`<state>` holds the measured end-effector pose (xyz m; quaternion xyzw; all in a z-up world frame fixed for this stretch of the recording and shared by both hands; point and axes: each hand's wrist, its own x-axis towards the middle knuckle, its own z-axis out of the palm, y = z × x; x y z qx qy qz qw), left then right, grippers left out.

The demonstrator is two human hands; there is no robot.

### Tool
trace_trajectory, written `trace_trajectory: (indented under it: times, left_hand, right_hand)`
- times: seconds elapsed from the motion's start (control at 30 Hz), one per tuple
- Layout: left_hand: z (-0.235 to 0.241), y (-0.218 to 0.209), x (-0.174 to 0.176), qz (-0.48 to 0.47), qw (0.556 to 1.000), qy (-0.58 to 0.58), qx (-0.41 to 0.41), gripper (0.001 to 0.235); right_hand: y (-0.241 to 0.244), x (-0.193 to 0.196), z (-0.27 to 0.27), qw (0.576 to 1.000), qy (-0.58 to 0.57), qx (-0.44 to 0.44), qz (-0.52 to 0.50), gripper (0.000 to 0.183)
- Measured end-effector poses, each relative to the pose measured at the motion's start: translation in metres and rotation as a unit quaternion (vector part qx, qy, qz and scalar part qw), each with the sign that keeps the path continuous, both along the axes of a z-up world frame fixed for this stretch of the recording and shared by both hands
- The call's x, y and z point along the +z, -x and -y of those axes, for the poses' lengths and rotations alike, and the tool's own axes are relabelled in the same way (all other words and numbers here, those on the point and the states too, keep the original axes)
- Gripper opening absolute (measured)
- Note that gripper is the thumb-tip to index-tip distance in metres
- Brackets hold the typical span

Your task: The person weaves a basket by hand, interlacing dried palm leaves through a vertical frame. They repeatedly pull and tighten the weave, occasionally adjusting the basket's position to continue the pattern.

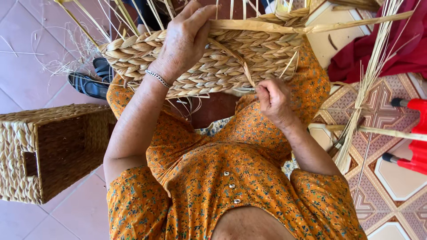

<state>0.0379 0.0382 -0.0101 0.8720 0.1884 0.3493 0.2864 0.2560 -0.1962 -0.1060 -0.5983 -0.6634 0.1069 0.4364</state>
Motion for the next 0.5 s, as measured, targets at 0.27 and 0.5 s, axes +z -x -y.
trace_trajectory:
  times: [0.27, 0.5]
  left_hand:
    - [-0.002, 0.000, -0.004, -0.015, 0.999, 0.030, -0.012, 0.022]
    - [0.014, -0.004, 0.002, 0.000, 0.999, 0.000, 0.046, 0.015]
  right_hand:
    - [0.000, 0.007, 0.002, 0.998, 0.054, -0.015, 0.016, 0.015]
    - [0.000, -0.015, 0.031, 0.998, 0.045, 0.023, 0.024, 0.010]
